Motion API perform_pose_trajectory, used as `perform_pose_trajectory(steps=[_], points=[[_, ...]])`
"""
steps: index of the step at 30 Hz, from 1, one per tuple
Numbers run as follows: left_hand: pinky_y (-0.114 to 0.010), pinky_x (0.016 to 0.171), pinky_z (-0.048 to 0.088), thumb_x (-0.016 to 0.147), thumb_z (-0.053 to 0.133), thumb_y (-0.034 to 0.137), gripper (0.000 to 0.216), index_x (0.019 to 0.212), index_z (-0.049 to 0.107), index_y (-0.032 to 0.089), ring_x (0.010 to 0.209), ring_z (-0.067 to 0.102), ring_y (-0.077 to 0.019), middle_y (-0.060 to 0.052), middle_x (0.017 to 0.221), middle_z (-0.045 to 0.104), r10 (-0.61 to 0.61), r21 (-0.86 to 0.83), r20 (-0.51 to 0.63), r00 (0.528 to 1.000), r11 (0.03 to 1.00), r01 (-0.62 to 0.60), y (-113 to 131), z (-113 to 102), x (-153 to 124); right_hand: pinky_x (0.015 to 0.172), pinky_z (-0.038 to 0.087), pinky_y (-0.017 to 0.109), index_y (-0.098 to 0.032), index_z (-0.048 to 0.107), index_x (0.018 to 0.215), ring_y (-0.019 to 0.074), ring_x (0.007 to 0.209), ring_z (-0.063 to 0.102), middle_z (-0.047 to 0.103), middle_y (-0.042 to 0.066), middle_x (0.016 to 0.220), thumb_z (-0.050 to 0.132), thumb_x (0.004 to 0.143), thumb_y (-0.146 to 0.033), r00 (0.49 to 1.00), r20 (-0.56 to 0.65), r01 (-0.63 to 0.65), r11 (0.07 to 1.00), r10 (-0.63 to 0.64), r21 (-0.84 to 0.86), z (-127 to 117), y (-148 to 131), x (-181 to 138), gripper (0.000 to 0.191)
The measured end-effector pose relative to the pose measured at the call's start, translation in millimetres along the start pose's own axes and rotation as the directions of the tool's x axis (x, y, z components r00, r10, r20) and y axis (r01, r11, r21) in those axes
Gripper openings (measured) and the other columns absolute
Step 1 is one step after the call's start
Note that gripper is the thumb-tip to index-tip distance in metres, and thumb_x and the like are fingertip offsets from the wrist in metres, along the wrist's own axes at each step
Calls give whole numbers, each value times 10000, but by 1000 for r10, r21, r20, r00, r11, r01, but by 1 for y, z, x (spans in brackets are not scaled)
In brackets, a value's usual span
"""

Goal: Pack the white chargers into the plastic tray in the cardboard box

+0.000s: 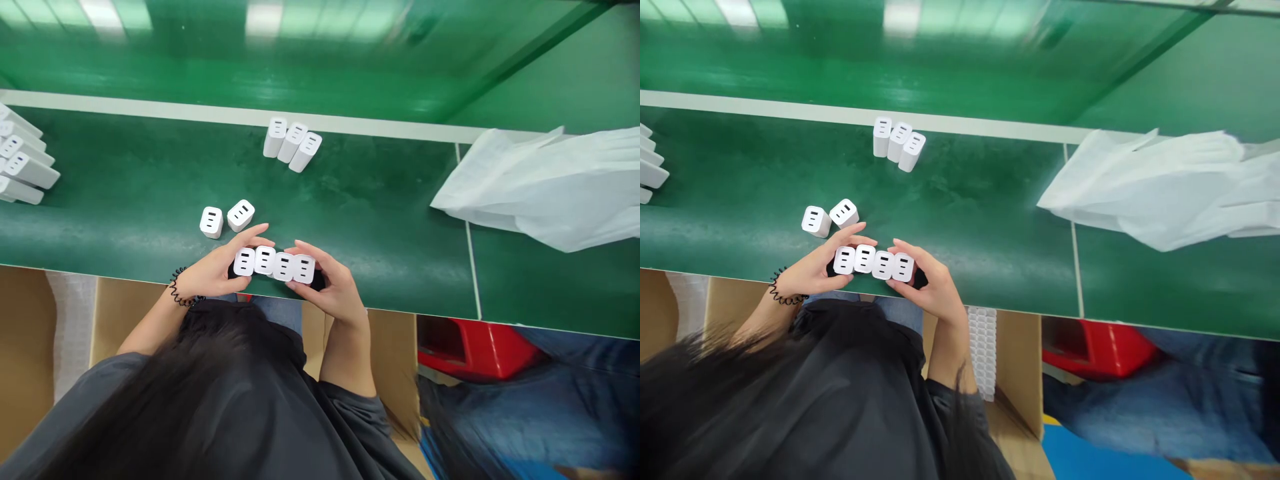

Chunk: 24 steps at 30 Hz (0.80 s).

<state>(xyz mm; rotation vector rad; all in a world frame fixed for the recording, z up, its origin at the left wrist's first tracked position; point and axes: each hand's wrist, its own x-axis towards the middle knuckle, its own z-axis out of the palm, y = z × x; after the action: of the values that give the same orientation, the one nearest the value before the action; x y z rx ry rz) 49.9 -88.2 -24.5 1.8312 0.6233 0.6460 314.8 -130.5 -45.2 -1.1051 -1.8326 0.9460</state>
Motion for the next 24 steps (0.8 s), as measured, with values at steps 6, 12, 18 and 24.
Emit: perform_pose_trajectory(steps=[6,12,18,24], points=[[-480,1108,441,769,578,74,981,1596,105,310,1346,477,-294,-135,1495,458,35,17,-41,999,999,-34,-6,3,0,719,608,309,-302,502,1435,184,894,703,715,58,1205,743,854,-306,1000,0,-19,1000,19,-4,0,-1,0,629],[-531,1185,349,773,638,112,977,1592,138,294,1384,434,-312,-146,1496,432,87,86,-129,988,993,-77,-2,-1,-5,691,600,311,-297,505,1421,190,903,689,698,70,1233,755,848,-304,1000,3,-1,1000,1,-7,0,-2,1,625],[-460,1083,461,825,686,188,913,1586,189,280,1221,547,-260,-117,1312,554,45,215,-211,976,977,1,4,-2,-17,720,604,331,-291,512,1413,213,974,684,686,79,1251,761,842,-315,1000,10,-23,1000,22,8,-1,0,-1,623],[-397,959,479,871,698,208,816,1559,267,291,1048,583,-213,-64,1174,663,111,450,-273,955,893,25,16,-3,-27,699,602,314,-298,521,1409,197,931,696,699,67,1231,754,848,-309,1000,-1,-26,999,26,30,0,0,0,607]])
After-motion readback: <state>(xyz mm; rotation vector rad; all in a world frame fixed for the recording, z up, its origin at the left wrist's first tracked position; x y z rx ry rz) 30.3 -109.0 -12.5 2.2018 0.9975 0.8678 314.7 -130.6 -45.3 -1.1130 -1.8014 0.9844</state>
